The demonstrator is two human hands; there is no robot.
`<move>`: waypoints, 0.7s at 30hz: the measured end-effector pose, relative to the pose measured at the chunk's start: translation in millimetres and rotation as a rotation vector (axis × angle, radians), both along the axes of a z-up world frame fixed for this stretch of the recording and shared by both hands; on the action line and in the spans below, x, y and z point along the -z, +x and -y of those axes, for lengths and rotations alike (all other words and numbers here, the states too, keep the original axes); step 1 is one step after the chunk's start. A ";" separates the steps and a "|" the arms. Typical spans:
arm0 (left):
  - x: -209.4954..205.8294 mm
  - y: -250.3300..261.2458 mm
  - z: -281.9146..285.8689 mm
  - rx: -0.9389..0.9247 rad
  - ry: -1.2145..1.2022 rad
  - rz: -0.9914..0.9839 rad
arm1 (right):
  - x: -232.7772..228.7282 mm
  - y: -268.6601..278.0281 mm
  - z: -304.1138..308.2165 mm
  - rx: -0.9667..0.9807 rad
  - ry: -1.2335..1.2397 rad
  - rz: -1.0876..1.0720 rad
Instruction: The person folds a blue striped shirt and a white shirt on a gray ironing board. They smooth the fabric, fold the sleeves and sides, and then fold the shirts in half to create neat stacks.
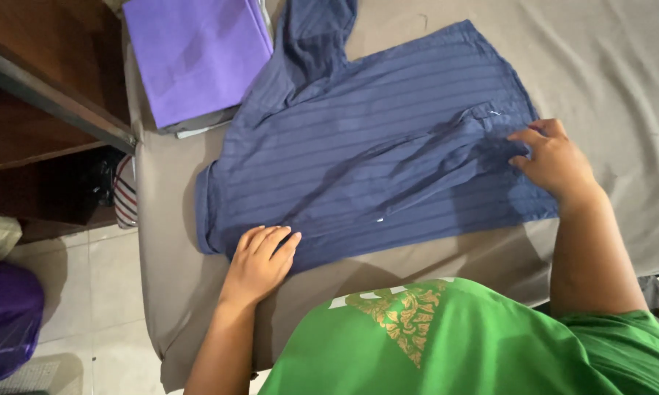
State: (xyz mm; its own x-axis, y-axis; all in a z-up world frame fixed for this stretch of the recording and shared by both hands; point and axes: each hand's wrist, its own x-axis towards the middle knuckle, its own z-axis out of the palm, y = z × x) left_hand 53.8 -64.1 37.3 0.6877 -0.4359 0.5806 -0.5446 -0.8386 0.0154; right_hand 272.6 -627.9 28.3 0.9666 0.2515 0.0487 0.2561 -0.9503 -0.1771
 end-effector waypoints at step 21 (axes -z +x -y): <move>40.8 4.7 -16.1 0.024 -0.152 -0.299 | -45.9 3.9 -32.7 0.562 -0.042 -0.355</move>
